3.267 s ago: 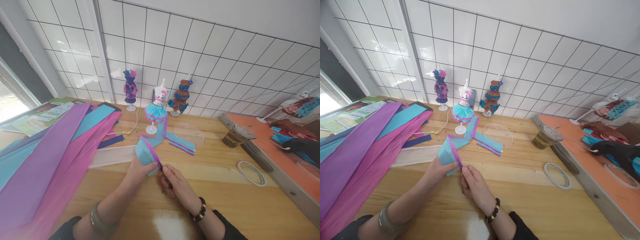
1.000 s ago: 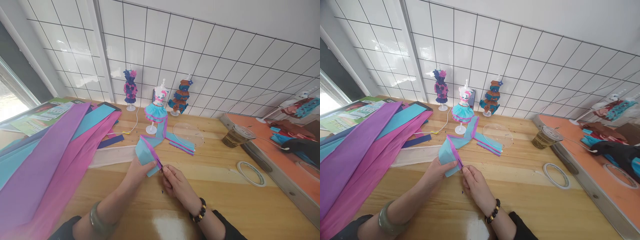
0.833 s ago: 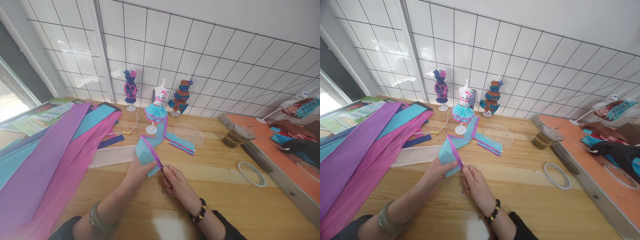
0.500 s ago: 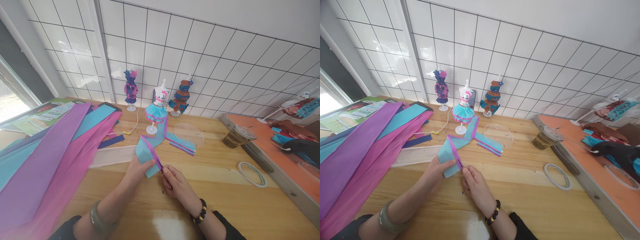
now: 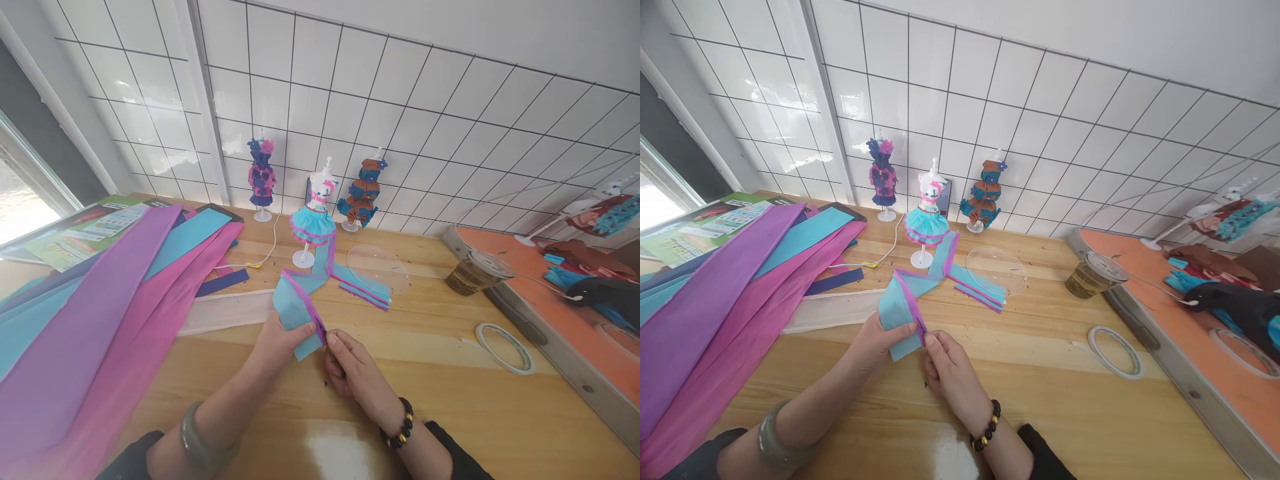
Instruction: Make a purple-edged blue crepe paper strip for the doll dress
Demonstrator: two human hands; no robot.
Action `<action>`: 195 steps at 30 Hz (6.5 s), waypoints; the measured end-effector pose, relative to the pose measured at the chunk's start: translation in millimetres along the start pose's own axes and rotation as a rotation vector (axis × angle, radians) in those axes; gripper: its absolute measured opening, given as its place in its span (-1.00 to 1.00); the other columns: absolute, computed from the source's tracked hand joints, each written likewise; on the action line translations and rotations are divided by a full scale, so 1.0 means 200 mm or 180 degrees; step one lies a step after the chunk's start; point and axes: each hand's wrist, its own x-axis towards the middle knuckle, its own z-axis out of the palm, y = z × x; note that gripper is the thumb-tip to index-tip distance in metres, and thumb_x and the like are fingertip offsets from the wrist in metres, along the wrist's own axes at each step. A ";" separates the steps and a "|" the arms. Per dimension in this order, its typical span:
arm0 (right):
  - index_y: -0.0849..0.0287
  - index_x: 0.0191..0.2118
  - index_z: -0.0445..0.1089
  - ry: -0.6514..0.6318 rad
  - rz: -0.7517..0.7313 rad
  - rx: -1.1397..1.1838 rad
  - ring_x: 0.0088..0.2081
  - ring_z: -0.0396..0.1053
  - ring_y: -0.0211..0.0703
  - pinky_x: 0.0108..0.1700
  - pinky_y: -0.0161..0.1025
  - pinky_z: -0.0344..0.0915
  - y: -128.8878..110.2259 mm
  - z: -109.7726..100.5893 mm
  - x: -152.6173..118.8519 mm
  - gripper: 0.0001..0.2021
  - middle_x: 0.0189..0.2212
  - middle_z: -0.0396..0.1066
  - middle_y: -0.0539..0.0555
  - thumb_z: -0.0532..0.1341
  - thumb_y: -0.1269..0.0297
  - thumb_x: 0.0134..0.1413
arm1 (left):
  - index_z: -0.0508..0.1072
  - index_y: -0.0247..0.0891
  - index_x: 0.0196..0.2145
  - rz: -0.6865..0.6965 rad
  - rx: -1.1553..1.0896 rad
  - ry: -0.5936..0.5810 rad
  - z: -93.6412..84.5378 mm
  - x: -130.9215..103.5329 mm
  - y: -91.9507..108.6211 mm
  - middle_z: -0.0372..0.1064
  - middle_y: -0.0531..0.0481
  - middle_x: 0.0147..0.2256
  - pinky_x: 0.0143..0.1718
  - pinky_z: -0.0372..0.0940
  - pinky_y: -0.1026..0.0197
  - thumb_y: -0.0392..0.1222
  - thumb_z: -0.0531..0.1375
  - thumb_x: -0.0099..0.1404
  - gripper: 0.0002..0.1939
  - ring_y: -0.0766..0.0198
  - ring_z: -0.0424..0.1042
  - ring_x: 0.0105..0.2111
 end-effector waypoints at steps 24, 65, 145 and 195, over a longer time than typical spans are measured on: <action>0.13 -0.54 -0.02 0.0037 -0.0024 0.0047 -0.74 -0.16 -0.48 -0.73 -0.42 -0.22 0.00 0.00 0.00 -0.56 -0.72 -0.08 -0.20 0.02 -0.16 -0.01 | 0.42 -0.30 -0.20 -0.0035 0.0068 -0.0195 0.00 -0.02 0.00 0.47 -0.09 -0.26 -0.18 0.33 0.09 -0.18 0.34 -0.10 -0.55 0.06 0.43 -0.21; 0.15 -0.48 0.05 -0.0011 -0.0095 -0.0001 -0.69 -0.19 -0.46 -0.69 -0.43 -0.23 0.03 -0.02 0.01 -0.63 -0.68 -0.14 -0.19 0.02 -0.09 0.05 | 0.41 -0.35 -0.21 -0.0155 -0.0337 -0.0120 0.01 -0.02 0.02 0.45 -0.19 -0.24 -0.23 0.31 0.10 -0.15 0.35 -0.15 -0.50 0.04 0.42 -0.24; 0.18 -0.12 0.19 0.0611 -0.0248 -0.0029 -0.51 0.23 -0.35 -0.54 -0.37 0.08 0.00 -0.08 0.02 -0.50 -0.41 0.37 -0.01 0.28 0.07 -0.18 | 0.42 -0.35 -0.22 -0.0455 -0.0009 -0.0666 -0.04 0.00 -0.01 0.44 -0.20 -0.21 -0.17 0.29 0.02 -0.16 0.34 -0.08 -0.56 -0.01 0.41 -0.18; 0.17 -0.33 0.28 0.0909 -0.0613 -0.0707 -0.34 0.25 -0.20 -0.31 -0.27 0.19 0.00 -0.08 0.02 -0.76 -0.36 0.33 0.06 0.19 0.12 -0.07 | 0.46 -0.36 -0.43 -0.0676 -0.0550 -0.0471 -0.03 -0.02 0.04 0.46 -0.10 -0.44 -0.34 0.30 0.20 -0.24 0.34 -0.09 -0.77 0.20 0.43 -0.43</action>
